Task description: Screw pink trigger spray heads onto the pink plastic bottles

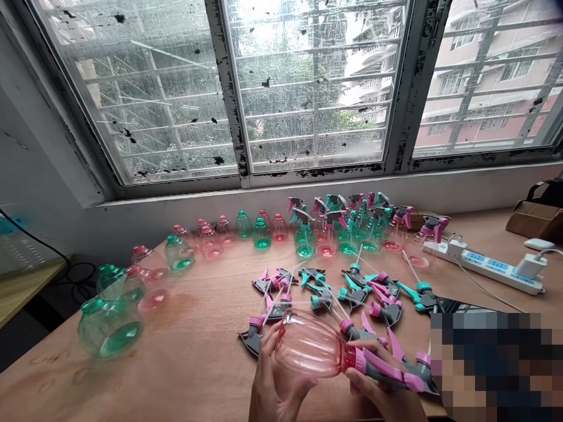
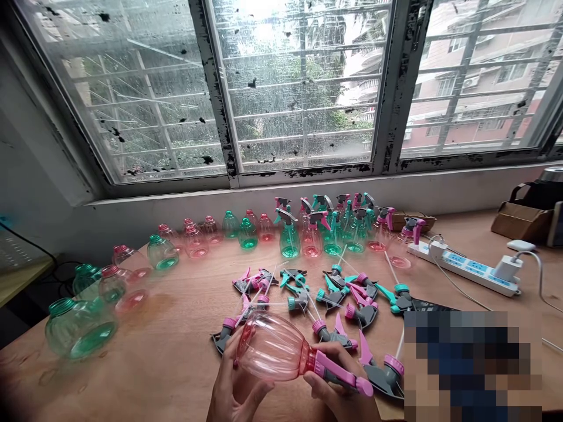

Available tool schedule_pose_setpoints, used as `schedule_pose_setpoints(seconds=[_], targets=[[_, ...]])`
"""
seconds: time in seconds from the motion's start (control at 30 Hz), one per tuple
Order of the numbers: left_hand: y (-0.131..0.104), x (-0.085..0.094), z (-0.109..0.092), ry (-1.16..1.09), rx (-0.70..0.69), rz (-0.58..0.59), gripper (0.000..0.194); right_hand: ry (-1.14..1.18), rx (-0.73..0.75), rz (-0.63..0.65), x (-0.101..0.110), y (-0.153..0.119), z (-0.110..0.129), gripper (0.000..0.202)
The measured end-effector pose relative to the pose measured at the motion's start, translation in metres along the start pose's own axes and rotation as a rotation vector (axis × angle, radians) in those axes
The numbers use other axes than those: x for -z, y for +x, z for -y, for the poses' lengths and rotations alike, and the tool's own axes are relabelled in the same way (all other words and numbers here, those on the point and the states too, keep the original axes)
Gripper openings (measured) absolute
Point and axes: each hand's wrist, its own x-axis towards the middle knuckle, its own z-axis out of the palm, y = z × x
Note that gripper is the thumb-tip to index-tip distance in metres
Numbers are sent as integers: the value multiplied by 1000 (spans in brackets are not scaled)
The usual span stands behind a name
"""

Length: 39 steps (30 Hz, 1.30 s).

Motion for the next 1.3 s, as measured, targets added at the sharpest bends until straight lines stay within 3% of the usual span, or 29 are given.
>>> schedule_pose_setpoints(seconds=[0.37,0.63,0.8,0.97,1.07,1.2,1.3], targets=[[0,0,1,35,51,2,70,-41,16,-23,0,-1,-3,27],[1,1,3,26,7,-19,61,-63,-22,14,1,1,-3,25],[-2,0,0,-1,7,-9,78,-76,32,-3,2,1,-3,25],[-1,4,-1,5,41,17,67,-177,50,-20,4,2,-1,21],[1,6,2,49,-20,53,66,-124,52,-1,4,2,1,20],[0,2,6,71,-55,-3,57,-83,45,9,3,1,-1,19],[-2,-1,6,66,-32,-21,66,-95,22,12,4,1,-3,21]])
